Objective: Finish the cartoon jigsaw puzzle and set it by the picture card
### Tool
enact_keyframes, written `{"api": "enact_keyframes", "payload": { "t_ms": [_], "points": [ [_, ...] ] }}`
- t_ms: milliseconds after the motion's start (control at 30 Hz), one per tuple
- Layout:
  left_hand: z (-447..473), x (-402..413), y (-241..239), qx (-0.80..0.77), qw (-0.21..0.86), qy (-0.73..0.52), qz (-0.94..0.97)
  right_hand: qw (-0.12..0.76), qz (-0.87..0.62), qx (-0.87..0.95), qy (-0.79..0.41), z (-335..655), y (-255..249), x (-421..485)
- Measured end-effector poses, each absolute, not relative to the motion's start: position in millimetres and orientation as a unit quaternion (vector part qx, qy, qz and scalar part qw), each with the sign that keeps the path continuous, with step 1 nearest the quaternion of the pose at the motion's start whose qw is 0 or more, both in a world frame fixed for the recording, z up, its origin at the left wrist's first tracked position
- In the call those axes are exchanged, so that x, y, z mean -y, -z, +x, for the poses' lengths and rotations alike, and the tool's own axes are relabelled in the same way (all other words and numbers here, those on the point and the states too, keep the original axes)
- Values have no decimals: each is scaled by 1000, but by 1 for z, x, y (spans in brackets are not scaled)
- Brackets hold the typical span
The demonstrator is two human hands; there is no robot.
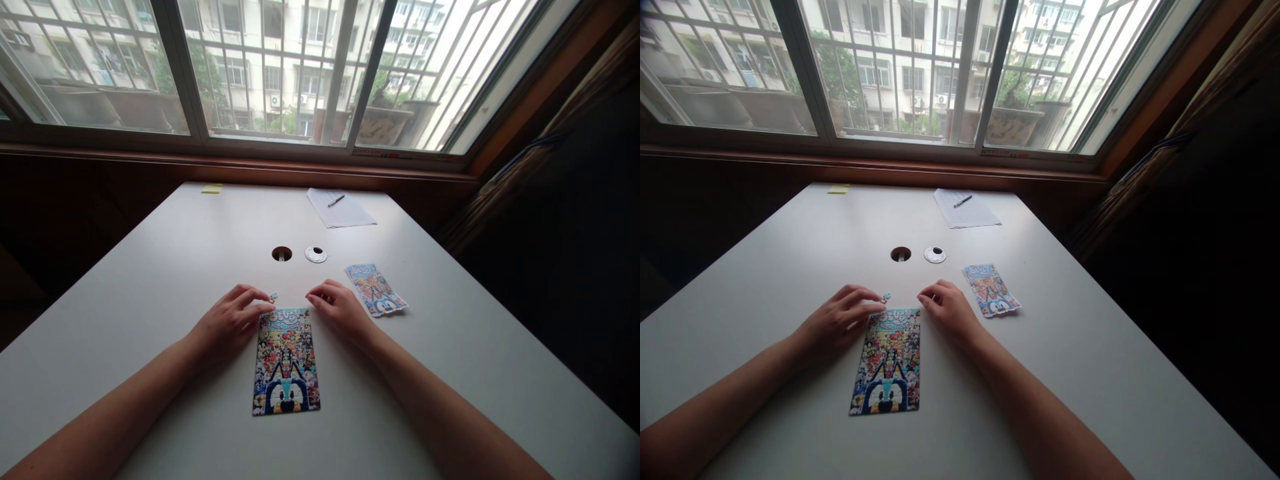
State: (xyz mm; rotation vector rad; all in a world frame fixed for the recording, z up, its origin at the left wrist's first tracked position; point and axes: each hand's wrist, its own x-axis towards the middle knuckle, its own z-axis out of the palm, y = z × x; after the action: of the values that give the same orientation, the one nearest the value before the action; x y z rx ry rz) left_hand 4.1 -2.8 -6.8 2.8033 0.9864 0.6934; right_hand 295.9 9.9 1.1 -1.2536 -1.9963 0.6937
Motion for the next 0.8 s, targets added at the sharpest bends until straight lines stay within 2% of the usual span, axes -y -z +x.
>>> {"api": "enact_keyframes", "payload": {
  "t_ms": [500,800],
  "points": [
    [5,2,8,-389,25,-189,901,321,-486,778,-238,291,-4,-6],
    [3,-2,8,-402,24,-227,887,334,-485,772,-240,292,-1,-6]
  ]
}}
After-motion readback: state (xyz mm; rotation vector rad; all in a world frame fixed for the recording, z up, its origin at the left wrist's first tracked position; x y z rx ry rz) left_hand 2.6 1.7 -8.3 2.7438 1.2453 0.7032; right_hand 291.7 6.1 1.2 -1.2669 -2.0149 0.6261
